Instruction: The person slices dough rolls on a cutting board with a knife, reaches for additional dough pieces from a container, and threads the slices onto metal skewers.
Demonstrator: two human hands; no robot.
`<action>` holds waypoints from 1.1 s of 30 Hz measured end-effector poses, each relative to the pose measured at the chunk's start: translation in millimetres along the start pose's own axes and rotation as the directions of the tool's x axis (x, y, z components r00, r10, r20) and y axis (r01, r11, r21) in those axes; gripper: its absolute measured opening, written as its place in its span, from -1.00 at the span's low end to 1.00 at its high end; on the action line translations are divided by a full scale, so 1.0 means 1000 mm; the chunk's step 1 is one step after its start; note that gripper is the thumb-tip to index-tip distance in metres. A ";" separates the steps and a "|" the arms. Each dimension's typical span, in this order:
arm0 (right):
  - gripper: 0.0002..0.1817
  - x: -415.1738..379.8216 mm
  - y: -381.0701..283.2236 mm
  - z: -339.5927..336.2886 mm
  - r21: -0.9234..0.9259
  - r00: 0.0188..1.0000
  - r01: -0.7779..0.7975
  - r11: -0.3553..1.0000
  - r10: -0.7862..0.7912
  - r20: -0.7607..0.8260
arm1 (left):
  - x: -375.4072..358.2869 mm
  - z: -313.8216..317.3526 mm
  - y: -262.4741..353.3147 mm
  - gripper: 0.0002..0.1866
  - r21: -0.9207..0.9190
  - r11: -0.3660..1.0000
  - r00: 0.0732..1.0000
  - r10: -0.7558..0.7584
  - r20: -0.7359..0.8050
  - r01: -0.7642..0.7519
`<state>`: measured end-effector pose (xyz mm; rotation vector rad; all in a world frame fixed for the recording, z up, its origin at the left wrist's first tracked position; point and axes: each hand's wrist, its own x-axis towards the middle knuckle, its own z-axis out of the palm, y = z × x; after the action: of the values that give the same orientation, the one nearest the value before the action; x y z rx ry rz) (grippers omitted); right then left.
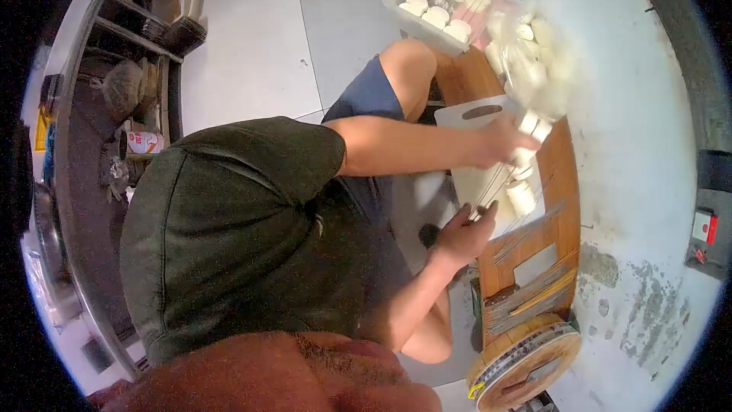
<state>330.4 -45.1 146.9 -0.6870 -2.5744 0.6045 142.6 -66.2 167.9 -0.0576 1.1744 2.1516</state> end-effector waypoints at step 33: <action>-0.47 -0.021 0.115 0.100 0.333 0.779 -0.601 0.727 0.439 0.447 | 0.334 -0.305 0.238 0.18 0.850 0.259 0.595 0.621 -0.510 0.459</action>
<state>341.1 3.5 1.1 -1.2456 -2.3401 1.5945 -334.0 -205.6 47.0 -0.4772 3.0109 0.8885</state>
